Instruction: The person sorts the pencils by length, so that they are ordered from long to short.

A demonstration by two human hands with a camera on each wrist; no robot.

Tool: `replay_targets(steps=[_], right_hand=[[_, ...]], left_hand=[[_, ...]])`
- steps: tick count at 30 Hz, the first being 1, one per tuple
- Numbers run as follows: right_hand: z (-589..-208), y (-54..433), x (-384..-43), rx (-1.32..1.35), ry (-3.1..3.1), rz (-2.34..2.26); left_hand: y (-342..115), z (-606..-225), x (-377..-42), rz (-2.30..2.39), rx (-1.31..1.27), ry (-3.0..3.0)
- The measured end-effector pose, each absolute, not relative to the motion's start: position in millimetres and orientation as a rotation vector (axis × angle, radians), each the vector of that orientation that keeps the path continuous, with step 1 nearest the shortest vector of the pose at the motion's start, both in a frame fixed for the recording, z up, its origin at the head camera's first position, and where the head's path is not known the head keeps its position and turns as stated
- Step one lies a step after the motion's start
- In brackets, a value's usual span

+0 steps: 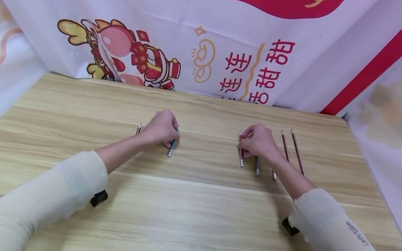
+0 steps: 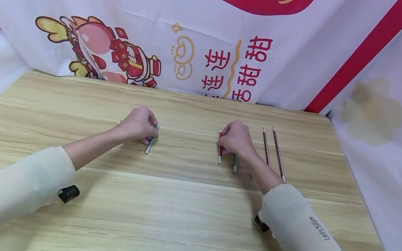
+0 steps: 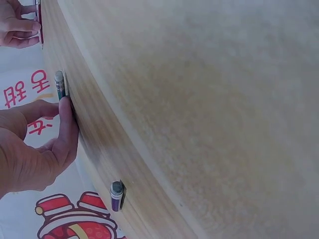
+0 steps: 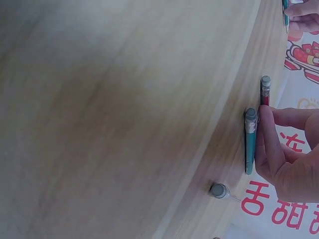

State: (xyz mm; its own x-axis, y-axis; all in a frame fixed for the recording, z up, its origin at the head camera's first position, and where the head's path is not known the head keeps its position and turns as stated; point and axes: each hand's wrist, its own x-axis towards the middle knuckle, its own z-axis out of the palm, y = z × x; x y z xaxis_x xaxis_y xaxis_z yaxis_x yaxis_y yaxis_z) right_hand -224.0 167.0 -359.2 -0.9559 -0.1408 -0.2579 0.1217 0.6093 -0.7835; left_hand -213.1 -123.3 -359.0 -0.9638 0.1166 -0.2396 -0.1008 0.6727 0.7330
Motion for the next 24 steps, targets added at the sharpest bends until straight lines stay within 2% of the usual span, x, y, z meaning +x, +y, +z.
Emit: replay_targets(steps=[24], right_hand=[[-359.7,168.9,-223.5,-0.022,2.518,-1.31]], left_hand=[[-91.1,-356.2,-214.5,1.577,-0.115,2.2]])
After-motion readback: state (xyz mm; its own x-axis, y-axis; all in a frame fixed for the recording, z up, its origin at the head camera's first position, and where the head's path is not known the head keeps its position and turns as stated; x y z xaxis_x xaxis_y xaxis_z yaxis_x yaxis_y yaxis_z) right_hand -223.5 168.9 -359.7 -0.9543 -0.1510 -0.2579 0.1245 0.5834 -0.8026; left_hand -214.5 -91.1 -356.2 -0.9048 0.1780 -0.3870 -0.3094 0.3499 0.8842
